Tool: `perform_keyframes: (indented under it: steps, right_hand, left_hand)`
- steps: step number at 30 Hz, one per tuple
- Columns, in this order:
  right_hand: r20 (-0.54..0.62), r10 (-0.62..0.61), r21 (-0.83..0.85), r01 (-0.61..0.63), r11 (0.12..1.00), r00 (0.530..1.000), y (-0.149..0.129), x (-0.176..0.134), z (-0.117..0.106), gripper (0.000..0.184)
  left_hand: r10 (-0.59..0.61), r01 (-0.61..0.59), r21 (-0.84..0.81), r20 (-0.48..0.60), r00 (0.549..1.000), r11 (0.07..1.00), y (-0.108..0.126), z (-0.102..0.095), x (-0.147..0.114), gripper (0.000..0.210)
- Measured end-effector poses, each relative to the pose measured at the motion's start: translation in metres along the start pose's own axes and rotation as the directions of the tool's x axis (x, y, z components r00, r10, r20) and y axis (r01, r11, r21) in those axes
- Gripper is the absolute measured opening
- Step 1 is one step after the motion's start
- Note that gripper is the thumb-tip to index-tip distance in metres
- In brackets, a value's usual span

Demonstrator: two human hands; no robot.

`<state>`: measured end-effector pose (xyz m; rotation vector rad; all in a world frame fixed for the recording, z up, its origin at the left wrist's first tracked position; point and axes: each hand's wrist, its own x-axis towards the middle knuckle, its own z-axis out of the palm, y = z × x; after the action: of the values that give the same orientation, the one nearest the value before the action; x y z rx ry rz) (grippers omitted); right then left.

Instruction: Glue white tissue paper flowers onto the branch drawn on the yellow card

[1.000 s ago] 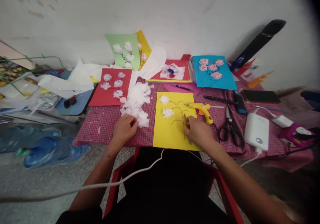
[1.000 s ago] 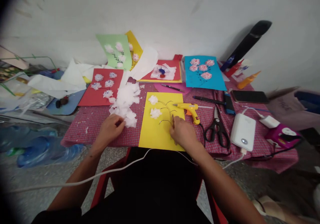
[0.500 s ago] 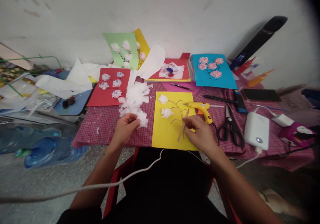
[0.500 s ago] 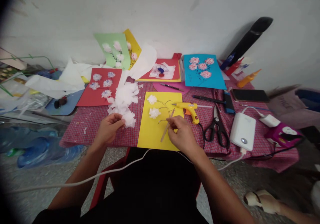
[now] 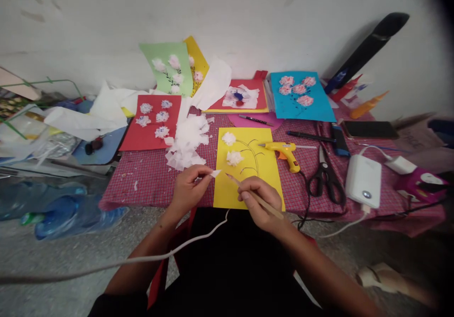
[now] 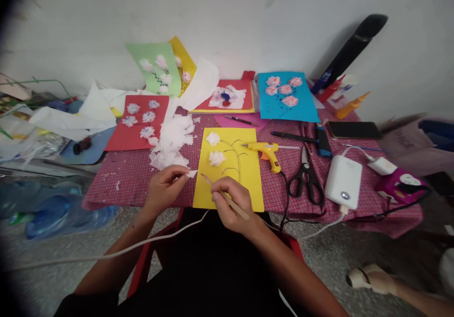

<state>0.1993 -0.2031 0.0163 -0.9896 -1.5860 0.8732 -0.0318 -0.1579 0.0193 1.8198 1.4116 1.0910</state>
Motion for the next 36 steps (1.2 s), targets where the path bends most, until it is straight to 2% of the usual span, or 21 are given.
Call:
perform_keyframes:
  steps: [2,4,7,10,19,22,25,29,36]
  right_hand:
    - [0.018,0.002,-0.005,-0.002,1.0,1.0,0.0,-0.001,0.0,0.01]
    - [0.024,0.002,-0.008,-0.002,1.0,1.0,-0.001,-0.001,0.001,0.011]
    - [0.029,0.014,-0.005,-0.014,1.0,0.999,-0.003,0.0,0.002,0.01]
    - [0.036,0.034,-0.016,-0.034,0.999,0.999,-0.002,0.001,0.004,0.01]
    - [0.015,0.108,-0.077,-0.106,0.991,0.994,0.009,-0.001,0.004,0.008]
    - [0.013,0.192,-0.039,-0.191,0.981,0.981,0.01,-0.003,0.0,0.009]
    - [0.008,0.311,0.077,-0.311,0.947,0.95,0.012,-0.008,-0.005,0.012]
    - [0.006,0.407,0.196,-0.4,0.895,0.913,0.017,-0.014,-0.011,0.018]
    - [-0.058,0.401,0.183,-0.385,0.905,0.914,0.024,-0.012,-0.019,0.022]
  left_hand:
    - [-0.018,0.018,-0.039,0.019,1.0,0.999,0.001,0.003,0.0,0.01]
    - [-0.103,0.108,-0.146,0.042,0.994,0.983,-0.001,0.009,-0.001,0.012]
    - [-0.247,0.265,-0.343,0.097,0.964,0.901,-0.006,0.019,-0.002,0.017]
    - [-0.308,0.337,-0.44,0.138,0.941,0.832,-0.009,0.027,-0.003,0.02]
    - [-0.312,0.367,-0.409,0.198,0.929,0.836,-0.005,0.033,-0.005,0.016]
    - [-0.283,0.364,-0.376,0.254,0.925,0.852,-0.006,0.034,-0.007,0.019]
    - [-0.209,0.294,-0.272,0.303,0.93,0.916,-0.006,0.038,-0.006,0.017]
    - [-0.052,0.071,-0.054,0.293,0.955,0.996,-0.004,0.046,0.001,0.007]
    - [0.181,-0.228,0.112,0.328,0.927,0.967,-0.003,0.062,0.018,0.011]
